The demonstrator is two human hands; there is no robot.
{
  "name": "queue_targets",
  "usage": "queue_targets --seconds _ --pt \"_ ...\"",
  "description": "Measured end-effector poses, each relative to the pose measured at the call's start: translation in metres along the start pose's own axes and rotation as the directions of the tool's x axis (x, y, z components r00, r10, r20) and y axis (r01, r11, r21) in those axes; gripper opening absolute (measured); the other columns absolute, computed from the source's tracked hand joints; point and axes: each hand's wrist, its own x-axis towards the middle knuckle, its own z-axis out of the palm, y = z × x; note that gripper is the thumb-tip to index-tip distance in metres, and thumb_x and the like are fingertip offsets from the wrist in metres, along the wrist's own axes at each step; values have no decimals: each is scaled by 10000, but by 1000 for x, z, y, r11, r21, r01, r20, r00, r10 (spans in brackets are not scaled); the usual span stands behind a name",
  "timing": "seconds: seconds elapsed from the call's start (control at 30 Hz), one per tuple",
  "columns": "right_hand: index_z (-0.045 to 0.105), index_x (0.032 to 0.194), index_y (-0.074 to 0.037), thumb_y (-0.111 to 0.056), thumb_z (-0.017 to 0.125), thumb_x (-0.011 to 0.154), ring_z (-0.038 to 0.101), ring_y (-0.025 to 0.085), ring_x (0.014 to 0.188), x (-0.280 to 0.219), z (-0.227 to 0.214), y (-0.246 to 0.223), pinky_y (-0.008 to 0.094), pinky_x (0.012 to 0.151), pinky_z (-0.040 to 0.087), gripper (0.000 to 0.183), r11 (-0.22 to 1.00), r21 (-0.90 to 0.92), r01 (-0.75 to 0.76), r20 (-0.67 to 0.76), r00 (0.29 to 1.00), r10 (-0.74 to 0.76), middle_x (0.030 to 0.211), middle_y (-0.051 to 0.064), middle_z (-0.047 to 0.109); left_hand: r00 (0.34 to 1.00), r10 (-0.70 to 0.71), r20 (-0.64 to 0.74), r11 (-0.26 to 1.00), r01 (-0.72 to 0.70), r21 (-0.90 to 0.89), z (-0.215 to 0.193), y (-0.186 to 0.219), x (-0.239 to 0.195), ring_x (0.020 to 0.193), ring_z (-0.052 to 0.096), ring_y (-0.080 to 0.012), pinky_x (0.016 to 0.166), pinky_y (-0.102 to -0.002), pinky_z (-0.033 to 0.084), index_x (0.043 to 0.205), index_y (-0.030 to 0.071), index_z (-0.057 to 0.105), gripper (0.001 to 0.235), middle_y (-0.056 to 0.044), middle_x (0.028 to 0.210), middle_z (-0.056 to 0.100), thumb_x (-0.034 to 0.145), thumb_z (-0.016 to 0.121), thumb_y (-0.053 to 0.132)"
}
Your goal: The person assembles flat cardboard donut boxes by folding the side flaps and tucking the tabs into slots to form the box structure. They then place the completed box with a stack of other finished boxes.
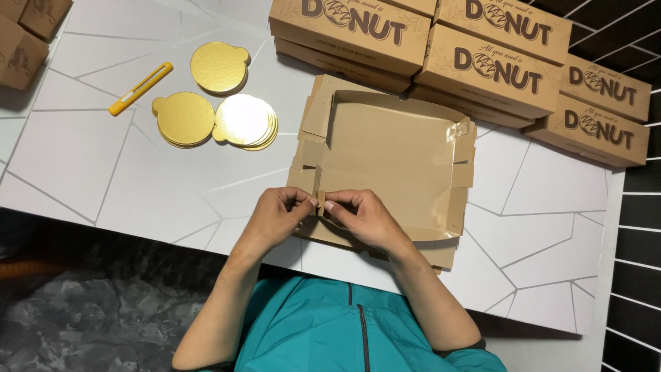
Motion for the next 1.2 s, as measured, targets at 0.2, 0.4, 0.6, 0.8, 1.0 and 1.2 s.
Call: queue_targets --seconds 0.2,0.4,0.6,0.8,1.0,1.2 --pt "744 1239 -53 -171 656 972 658 159 968 0 2 2 377 874 560 305 1000 30 6 -1 1000 -6 1050 141 799 1000 5 -17 1000 -4 27 2 -5 2 606 581 -155 516 -283 503 888 -52 775 165 -130 636 674 870 707 98" --pt "744 1235 -47 -167 665 968 672 159 939 1 2 5 356 837 571 304 1000 26 -12 -20 1000 13 1026 141 801 998 20 -54 999 -18 39 2 -3 0 549 557 -158 484 -286 463 852 -52 763 148 -132 587 649 842 729 92" --pt "739 1241 -39 -145 683 945 663 157 932 -1 1 8 343 821 568 319 999 16 -33 -9 999 33 1029 144 795 999 37 -40 999 -36 29 4 -9 3 586 536 -155 486 -291 447 837 -51 763 148 -128 586 640 839 738 95" --pt "741 1228 -26 -118 692 923 681 171 928 0 6 0 340 806 581 322 999 -25 -23 -13 1000 23 1041 158 794 998 39 -46 998 -36 59 9 -11 2 554 563 -159 485 -276 459 844 -27 776 150 -122 566 646 841 754 121" --pt "732 1225 4 -97 699 909 687 182 946 -4 7 -8 334 814 583 333 999 -16 -44 -42 998 43 1049 176 789 999 44 -31 991 -40 129 4 14 -11 656 652 -243 563 -355 511 890 -51 795 195 -234 676 729 884 721 129" --pt "736 1225 -13 -113 698 913 721 207 976 -6 8 -17 345 807 599 330 996 -50 -67 -44 997 65 1096 189 783 1000 19 3 994 -19 103 -1 -7 -2 686 688 -281 571 -360 542 937 -42 802 210 -241 728 751 906 708 143"
